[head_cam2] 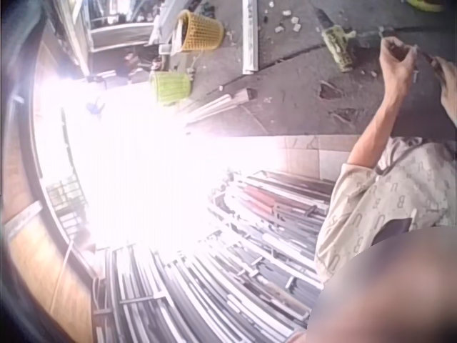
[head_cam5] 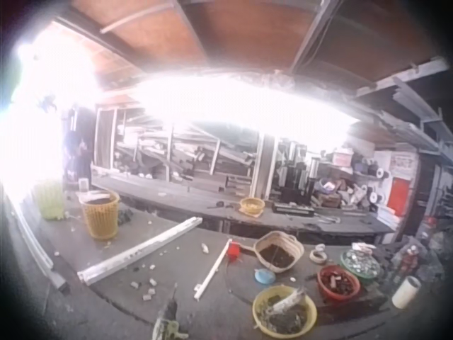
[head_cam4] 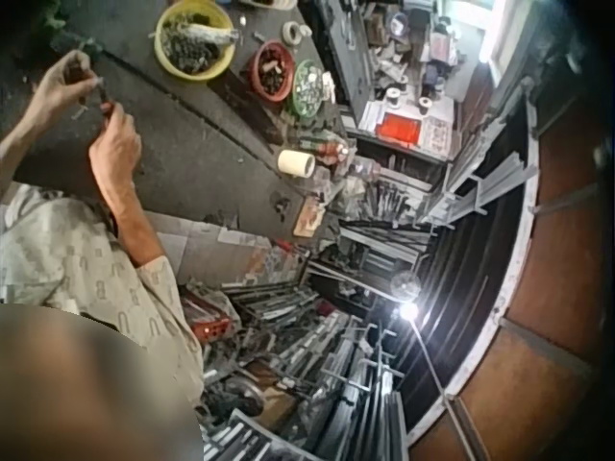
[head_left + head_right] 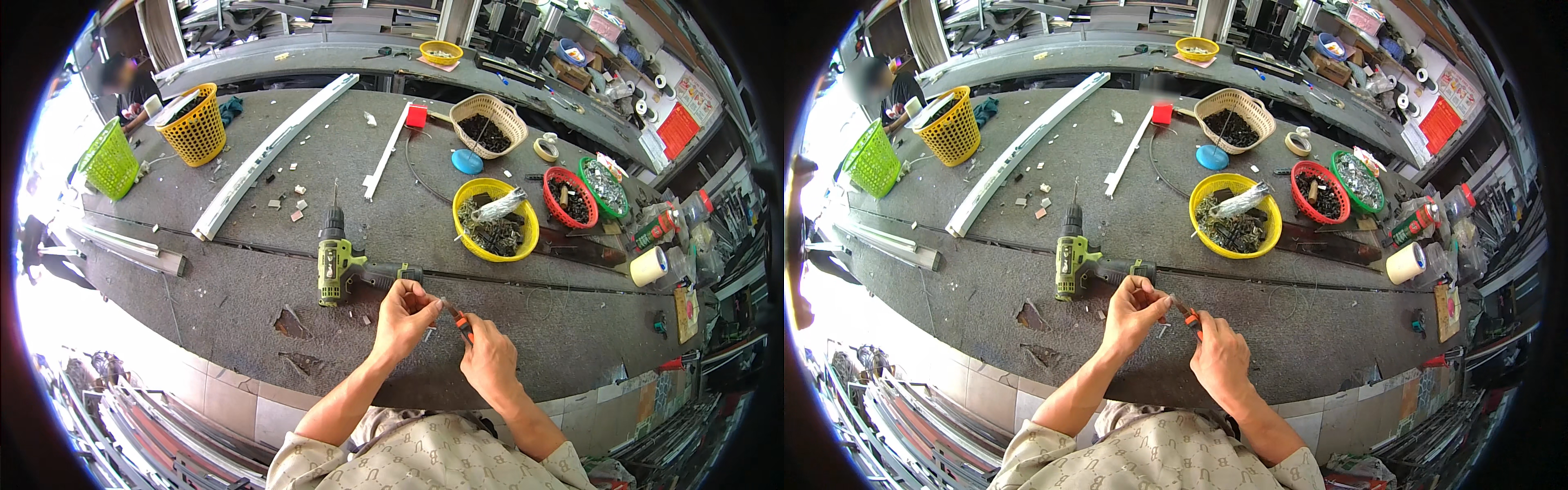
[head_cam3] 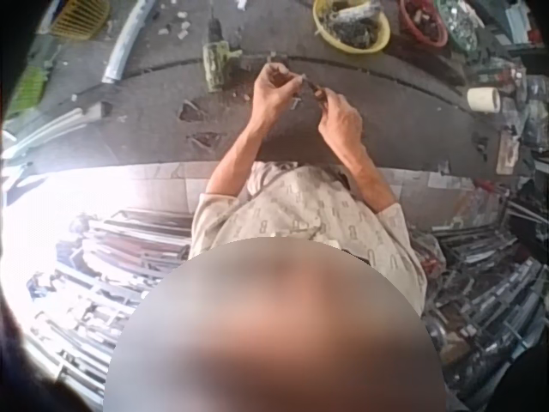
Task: The person uses pliers to trim small black fasteners at a workbench, then picks up a basket of fasteners and continues trimming them while sitting on the floor. The person also retrieves a long aluminum profile from a rack and places it on the table.
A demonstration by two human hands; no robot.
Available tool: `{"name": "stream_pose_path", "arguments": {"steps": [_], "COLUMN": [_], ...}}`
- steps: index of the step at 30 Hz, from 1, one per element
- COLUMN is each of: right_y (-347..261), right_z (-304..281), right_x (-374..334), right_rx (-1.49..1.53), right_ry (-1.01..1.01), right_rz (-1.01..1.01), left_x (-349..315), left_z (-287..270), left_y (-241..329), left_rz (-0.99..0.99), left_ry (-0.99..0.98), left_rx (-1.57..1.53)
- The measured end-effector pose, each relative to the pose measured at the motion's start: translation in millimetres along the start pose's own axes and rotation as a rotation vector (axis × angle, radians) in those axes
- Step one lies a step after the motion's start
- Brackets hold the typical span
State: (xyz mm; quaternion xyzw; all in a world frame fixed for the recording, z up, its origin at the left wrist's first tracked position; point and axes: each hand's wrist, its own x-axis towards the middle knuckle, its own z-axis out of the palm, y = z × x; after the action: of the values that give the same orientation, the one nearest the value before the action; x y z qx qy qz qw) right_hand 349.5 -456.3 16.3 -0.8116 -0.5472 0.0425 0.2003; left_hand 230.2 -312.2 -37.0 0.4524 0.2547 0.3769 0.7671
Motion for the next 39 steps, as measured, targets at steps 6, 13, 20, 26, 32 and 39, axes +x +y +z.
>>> {"name": "stream_pose_path", "arguments": {"steps": [6,13,20,26,32,39], "right_y": [2,-5,-15,-24,-3,15], "right_z": [11,19,-7,-28,-21,-11], "right_x": [3,9,15,20,21,16], "right_rx": [-0.118,-0.118,-0.120,0.103,0.281,0.595], "right_ry": [0.090,0.109,-0.101,-0.225,-0.287,-0.370], "right_rz": [-0.083,-0.117,-0.053,0.074,0.111,0.067], "left_x": [0,-7,20,21,12,6], "left_z": [3,-1,-10,-13,-7,-11], "left_y": [-5,-15,-57,-46,-10,4], "left_rz": [0.003,0.208,0.056,0.112,0.003,0.005], "left_ry": [0.091,0.247,0.105,-0.043,-0.317,-0.495], "left_rx": [-0.058,0.234,-0.067,-0.001,-0.269,-0.219]}}
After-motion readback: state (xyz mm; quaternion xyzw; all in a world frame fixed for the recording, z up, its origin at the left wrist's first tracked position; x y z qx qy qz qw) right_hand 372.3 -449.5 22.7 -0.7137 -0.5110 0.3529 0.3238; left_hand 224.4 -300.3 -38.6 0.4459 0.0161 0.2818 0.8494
